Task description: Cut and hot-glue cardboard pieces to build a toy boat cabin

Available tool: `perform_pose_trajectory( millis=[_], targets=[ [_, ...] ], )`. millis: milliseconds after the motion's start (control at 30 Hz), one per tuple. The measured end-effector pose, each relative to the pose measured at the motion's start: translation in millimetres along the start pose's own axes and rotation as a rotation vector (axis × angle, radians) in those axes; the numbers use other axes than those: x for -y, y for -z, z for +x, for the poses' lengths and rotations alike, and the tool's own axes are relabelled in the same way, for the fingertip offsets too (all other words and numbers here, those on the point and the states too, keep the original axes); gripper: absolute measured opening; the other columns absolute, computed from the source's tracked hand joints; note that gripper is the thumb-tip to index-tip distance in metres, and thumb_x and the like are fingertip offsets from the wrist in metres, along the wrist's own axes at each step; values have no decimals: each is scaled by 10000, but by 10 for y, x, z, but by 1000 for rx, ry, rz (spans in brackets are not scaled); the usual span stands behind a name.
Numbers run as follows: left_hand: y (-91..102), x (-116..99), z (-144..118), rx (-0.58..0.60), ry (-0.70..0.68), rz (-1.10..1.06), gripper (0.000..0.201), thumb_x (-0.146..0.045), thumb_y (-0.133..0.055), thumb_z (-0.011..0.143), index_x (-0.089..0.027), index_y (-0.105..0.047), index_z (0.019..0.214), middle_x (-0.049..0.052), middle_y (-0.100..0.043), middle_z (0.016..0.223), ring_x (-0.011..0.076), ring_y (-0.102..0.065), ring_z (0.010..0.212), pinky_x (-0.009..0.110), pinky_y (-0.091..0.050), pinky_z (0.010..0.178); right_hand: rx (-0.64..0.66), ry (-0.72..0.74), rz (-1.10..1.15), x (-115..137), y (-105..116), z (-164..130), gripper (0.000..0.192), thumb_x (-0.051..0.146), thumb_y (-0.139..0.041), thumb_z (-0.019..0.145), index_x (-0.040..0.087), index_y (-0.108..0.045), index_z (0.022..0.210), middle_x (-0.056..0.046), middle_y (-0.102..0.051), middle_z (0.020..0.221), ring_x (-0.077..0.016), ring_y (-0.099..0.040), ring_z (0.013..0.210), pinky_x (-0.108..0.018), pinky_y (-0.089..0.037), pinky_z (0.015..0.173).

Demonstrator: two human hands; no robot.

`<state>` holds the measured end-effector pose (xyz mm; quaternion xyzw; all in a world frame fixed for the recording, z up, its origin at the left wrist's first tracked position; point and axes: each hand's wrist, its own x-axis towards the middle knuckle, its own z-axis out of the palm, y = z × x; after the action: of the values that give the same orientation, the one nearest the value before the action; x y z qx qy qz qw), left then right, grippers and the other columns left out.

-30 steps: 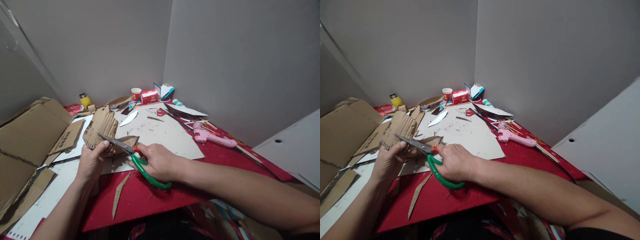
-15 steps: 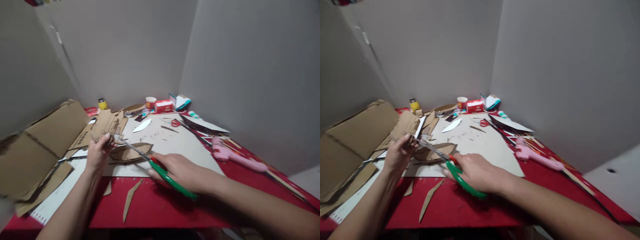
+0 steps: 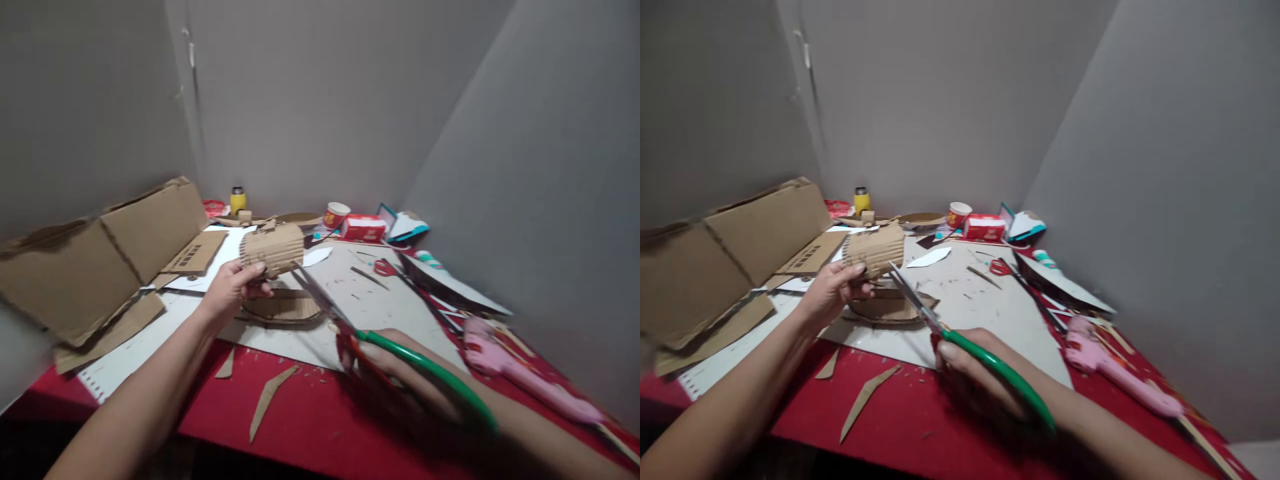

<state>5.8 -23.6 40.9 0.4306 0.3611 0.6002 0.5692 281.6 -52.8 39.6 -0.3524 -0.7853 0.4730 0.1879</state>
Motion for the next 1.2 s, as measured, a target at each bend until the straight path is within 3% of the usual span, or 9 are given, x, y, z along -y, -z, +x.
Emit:
perform_pose_trajectory(
  millis=[133,233,500,933,1200],
  targets=[
    [39,27,36,69,2,44,230,-276,-811,704,-119,-721,846,25,-704,741,106,-619,532,239,-566,547,174,-67,144,11,10,2,602,681,-278,932,168,-558,790,10,-473,505,-118,-457,433,-225,-352,414],
    [40,34,30,83,-5,76,213,-272,-793,733,-138,-731,886,22,-711,775,106,-623,555,239,-570,567,209,-35,147,-27,7,-7,593,670,-295,937,150,-546,800,20,-453,519,-103,-431,450,-215,-327,425],
    [24,3,6,64,-19,149,319,-308,-826,681,-155,-750,950,70,-748,903,180,-670,747,279,-594,640,129,56,3,-40,-1,-16,590,651,-314,944,137,-555,784,18,-428,609,-100,-380,555,-223,-335,508],
    [60,-10,-15,5,-68,248,309,-301,-846,635,-159,-772,899,78,-763,879,199,-683,747,299,-585,657,155,48,-5,-67,-28,-33,569,644,-336,946,163,-467,672,24,-422,571,-89,-371,528,-218,-324,490],
    [-31,-8,-69,-7,-124,279,338,-309,-872,600,-155,-760,879,41,-744,821,165,-646,687,268,-571,639,229,-72,250,-63,-84,-79,643,608,-290,976,155,-523,582,18,-458,420,-94,-456,384,-213,-333,405]
  ],
)
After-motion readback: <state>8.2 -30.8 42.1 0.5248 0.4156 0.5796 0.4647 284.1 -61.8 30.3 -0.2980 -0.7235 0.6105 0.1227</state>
